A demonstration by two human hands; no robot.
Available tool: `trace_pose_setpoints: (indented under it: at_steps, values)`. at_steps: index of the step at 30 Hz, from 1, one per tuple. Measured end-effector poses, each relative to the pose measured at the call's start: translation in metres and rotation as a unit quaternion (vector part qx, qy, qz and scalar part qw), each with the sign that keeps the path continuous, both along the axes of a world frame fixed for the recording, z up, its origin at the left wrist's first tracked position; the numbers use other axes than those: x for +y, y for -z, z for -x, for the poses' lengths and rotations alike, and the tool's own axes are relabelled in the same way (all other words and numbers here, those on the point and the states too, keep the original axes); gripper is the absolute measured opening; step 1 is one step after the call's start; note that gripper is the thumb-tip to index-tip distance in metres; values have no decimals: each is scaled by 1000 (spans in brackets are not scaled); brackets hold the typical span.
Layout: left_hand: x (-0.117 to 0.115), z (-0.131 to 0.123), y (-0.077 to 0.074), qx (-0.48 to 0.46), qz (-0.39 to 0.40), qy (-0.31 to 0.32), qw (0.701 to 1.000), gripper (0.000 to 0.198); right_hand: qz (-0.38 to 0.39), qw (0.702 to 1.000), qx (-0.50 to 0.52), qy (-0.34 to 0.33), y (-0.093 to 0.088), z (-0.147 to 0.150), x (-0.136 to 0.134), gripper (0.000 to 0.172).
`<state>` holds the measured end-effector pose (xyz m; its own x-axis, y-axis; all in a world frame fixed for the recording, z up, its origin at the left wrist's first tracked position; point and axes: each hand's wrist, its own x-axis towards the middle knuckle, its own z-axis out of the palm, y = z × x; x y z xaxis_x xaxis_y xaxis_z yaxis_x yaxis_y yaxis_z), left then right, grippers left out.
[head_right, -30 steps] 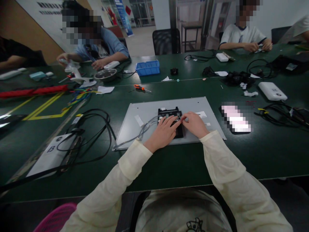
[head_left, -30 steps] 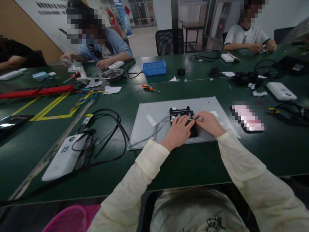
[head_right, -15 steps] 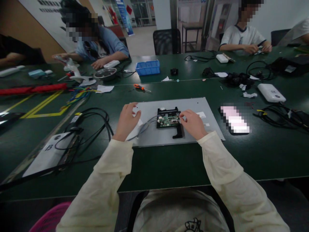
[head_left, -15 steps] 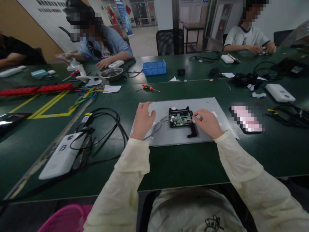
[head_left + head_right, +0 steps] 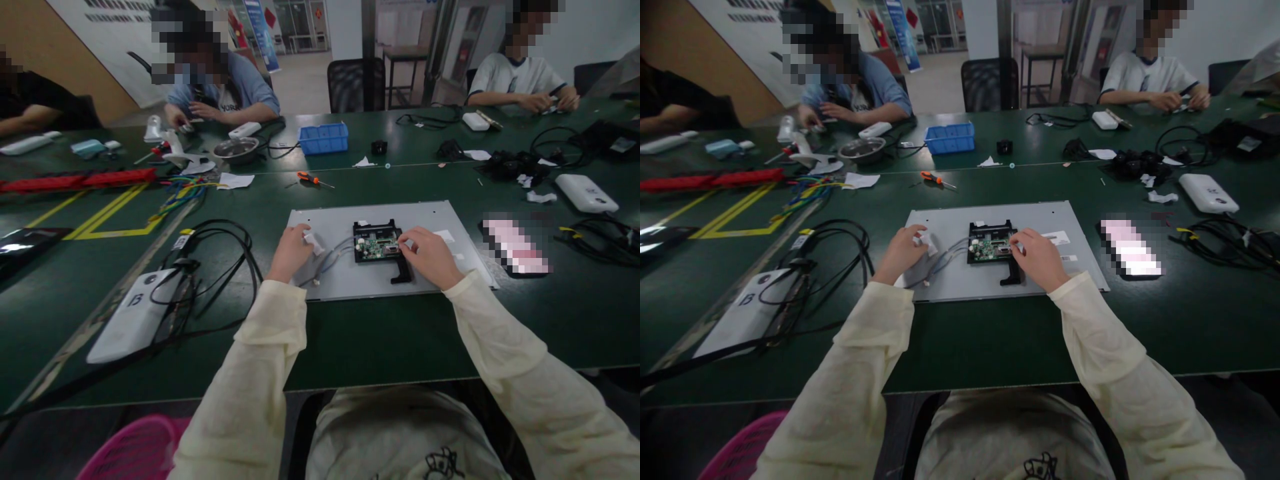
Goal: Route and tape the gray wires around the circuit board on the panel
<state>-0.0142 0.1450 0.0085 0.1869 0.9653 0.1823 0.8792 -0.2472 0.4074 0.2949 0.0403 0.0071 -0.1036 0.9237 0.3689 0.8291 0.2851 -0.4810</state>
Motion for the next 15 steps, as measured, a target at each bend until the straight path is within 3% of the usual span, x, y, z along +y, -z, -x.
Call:
trace_pose_setpoints:
  at_steps: [5, 9, 15]
  values:
    - [1, 1, 2, 6, -5, 12, 1000, 34, -21, 1000, 7, 9, 1, 0, 0, 11]
    - [0, 3, -7, -14, -11, 2, 1000, 20, -20, 1000, 10, 2, 3, 1, 0, 10]
    - [-7, 6, -33, -190, -14, 20, 981, 15, -46, 999, 16, 3, 2, 1, 0, 13]
